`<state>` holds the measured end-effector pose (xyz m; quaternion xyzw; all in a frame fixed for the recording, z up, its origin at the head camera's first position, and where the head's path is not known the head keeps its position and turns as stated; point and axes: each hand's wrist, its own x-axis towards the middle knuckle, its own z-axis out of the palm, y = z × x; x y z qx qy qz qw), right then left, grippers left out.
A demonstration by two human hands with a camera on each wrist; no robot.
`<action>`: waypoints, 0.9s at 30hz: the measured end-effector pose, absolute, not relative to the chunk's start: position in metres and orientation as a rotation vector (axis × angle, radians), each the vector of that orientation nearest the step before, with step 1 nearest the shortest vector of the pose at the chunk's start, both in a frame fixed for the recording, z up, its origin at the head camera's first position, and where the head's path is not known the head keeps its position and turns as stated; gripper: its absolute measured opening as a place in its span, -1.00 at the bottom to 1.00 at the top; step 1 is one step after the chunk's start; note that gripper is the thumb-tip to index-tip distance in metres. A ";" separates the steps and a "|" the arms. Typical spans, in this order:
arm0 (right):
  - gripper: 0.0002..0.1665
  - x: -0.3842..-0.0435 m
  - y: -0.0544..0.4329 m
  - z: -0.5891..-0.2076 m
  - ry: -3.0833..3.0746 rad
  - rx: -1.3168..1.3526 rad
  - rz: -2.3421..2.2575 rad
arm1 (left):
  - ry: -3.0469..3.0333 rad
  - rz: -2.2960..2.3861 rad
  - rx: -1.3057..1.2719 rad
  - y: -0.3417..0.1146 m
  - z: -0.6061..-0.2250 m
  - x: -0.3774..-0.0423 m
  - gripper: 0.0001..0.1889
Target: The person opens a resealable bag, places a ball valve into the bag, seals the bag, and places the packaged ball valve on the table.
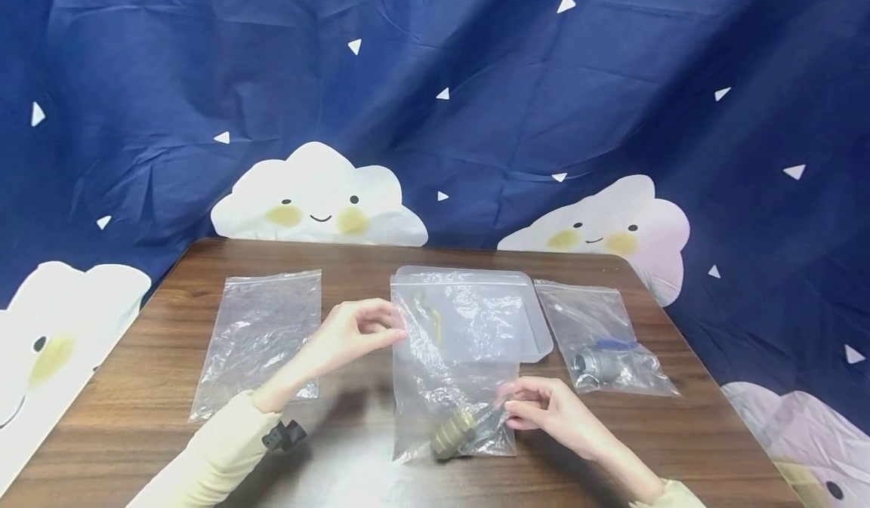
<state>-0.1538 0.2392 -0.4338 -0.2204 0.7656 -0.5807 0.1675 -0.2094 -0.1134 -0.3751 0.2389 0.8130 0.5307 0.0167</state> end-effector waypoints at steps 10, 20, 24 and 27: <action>-0.64 -0.151 0.239 -0.431 2.154 -0.622 -1.673 | 2.510 1.572 0.768 -0.109 -0.390 -0.213 -0.80; -0.60 -0.144 0.252 -0.432 2.182 -0.548 -1.647 | 2.449 1.514 0.743 -0.091 -0.400 -0.216 -0.80; -0.58 -0.138 0.261 -0.433 2.168 -0.513 -1.668 | 2.382 1.490 0.713 -0.081 -0.404 -0.216 -0.75; -0.57 -0.134 0.269 -0.431 2.156 -0.477 -1.673 | 2.334 1.454 0.701 -0.073 -0.407 -0.215 -0.68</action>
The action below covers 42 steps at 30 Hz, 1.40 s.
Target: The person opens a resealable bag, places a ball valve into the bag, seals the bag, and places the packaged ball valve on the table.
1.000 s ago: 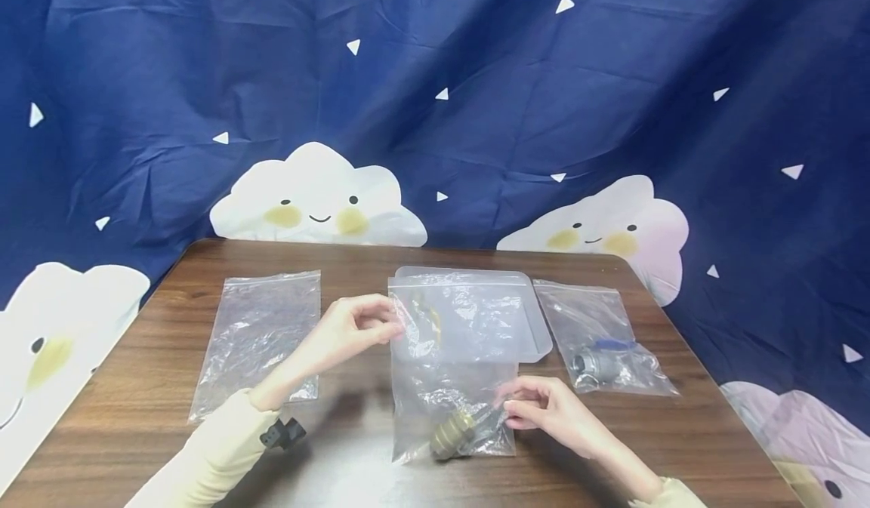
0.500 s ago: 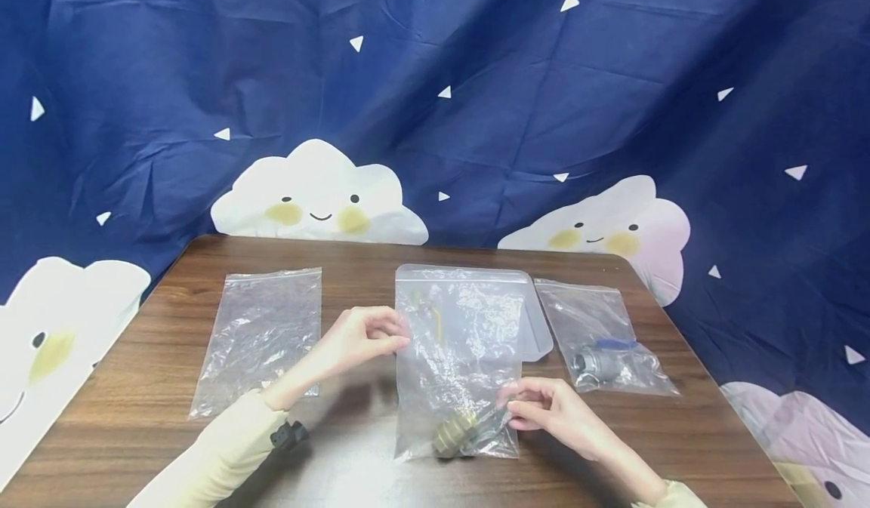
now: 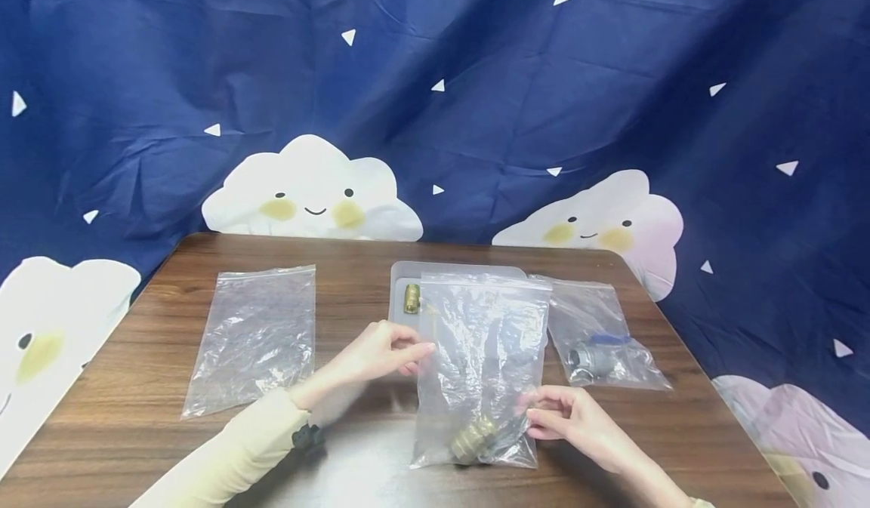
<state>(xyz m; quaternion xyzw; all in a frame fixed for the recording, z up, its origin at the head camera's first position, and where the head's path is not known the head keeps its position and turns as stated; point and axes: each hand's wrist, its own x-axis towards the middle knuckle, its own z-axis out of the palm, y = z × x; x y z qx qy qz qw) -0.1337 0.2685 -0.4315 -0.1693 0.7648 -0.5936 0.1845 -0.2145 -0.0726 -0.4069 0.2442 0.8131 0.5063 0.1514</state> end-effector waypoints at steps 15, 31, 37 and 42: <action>-0.55 -0.115 0.303 -0.432 2.089 -0.399 -1.729 | 2.129 1.472 0.827 -0.040 -0.424 -0.205 -0.84; -0.61 -0.107 0.332 -0.428 2.071 -0.326 -1.689 | 2.193 1.469 0.822 -0.062 -0.422 -0.209 -0.75; -0.65 -0.106 0.343 -0.426 2.028 -0.291 -1.685 | 2.478 1.419 0.795 -0.095 -0.415 -0.215 -0.76; -0.65 -0.106 0.354 -0.427 1.942 -0.348 -1.713 | 2.734 1.345 0.711 -0.127 -0.410 -0.219 -0.81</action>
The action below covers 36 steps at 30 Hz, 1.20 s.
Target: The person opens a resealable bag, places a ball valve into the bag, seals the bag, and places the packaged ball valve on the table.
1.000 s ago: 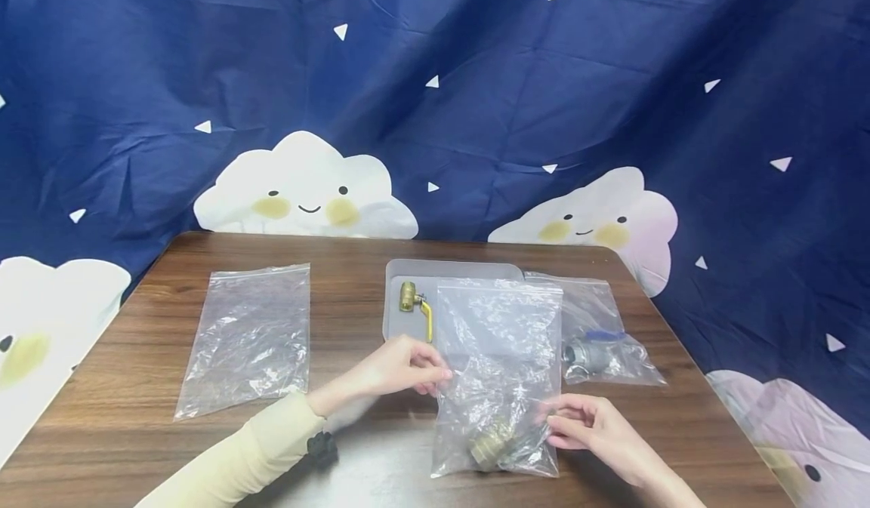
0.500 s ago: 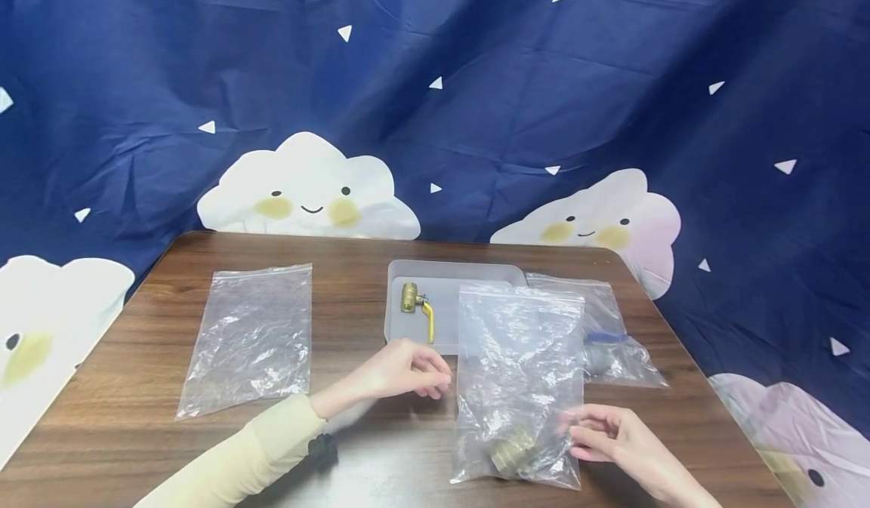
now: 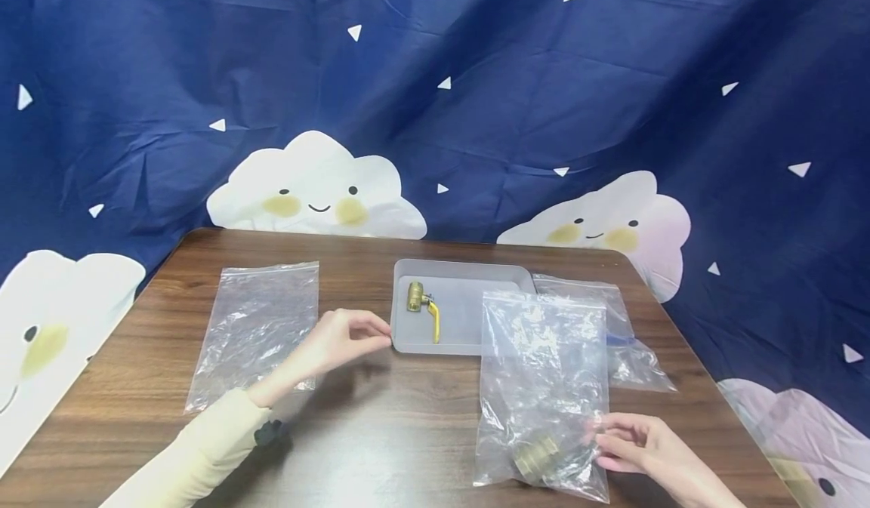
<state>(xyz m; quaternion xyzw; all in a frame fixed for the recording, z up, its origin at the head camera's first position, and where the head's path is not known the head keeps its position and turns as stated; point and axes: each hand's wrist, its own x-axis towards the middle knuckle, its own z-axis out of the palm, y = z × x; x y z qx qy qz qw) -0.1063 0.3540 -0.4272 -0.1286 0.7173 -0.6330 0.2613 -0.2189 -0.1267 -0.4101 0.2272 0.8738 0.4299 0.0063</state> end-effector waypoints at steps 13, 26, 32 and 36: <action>-0.61 -0.106 0.387 -0.427 1.799 -0.326 -1.658 | 3.017 1.228 0.415 -0.216 -0.408 -0.236 -0.74; -0.52 -0.106 0.408 -0.431 1.684 -0.352 -1.698 | 3.167 1.021 0.151 -0.299 -0.418 -0.250 -0.61; -0.52 -0.106 0.418 -0.427 1.676 -0.299 -1.682 | 3.181 0.952 0.062 -0.325 -0.421 -0.255 -0.57; -0.52 -0.106 0.427 -0.428 1.665 -0.282 -1.685 | 3.165 0.917 0.017 -0.335 -0.424 -0.257 -0.54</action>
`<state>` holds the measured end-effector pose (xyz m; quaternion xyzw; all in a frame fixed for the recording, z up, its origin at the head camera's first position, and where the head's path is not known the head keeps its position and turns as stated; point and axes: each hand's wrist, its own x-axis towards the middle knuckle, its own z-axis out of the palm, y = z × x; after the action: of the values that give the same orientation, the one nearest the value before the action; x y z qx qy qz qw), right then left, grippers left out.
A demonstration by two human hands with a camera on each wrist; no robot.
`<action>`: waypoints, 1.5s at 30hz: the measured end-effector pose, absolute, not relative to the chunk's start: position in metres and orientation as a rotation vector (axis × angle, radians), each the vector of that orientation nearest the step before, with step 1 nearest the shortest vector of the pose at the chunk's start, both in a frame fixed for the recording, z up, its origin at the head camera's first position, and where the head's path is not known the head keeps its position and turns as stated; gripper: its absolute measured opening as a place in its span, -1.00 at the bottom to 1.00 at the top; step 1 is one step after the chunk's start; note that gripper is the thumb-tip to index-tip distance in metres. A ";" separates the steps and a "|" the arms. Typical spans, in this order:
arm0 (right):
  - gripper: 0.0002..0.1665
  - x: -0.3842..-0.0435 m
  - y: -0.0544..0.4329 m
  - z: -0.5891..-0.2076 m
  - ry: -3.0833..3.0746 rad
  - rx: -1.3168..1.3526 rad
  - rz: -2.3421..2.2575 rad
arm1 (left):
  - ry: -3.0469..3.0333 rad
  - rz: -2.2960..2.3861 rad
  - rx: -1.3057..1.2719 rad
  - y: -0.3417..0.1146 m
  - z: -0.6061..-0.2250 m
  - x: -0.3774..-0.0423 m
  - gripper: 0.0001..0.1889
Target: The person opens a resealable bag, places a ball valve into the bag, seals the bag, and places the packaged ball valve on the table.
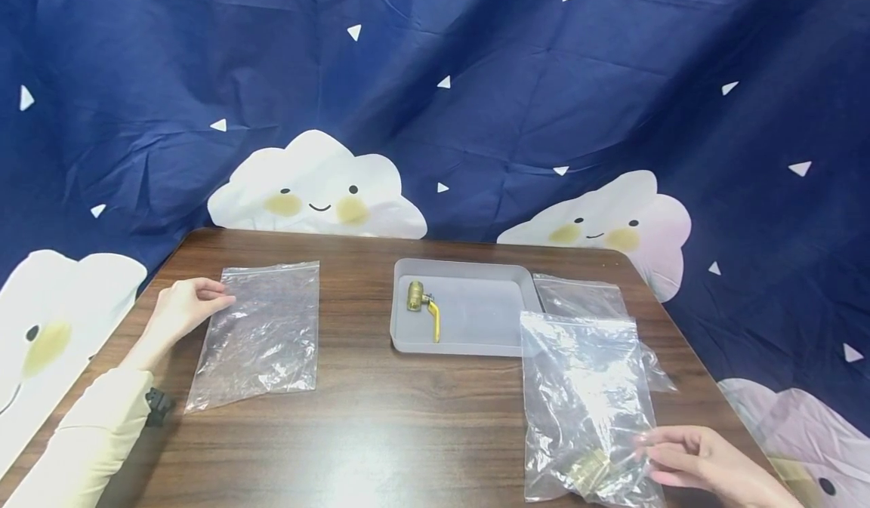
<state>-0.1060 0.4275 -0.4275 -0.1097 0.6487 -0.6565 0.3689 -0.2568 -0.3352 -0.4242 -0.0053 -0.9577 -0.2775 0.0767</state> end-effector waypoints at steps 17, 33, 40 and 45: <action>-0.49 -0.113 0.458 -0.427 1.540 -0.236 -1.678 | -3.008 -0.798 0.106 -0.343 -0.434 -0.268 -0.43; -0.43 -0.116 0.469 -0.423 1.540 -0.235 -1.700 | -3.110 -0.810 0.248 -0.350 -0.431 -0.276 -0.41; -0.40 -0.117 0.474 -0.422 1.551 -0.286 -1.725 | -3.121 -0.781 0.267 -0.349 -0.431 -0.278 -0.42; -0.42 -0.124 0.475 -0.422 1.555 -0.316 -1.739 | -3.112 -0.782 0.286 -0.352 -0.433 -0.278 -0.42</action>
<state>-0.1238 0.4752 -0.4224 -0.1239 0.6102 -0.6821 0.3835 -0.2785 -0.3523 -0.4332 0.0887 -0.9653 -0.2426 -0.0397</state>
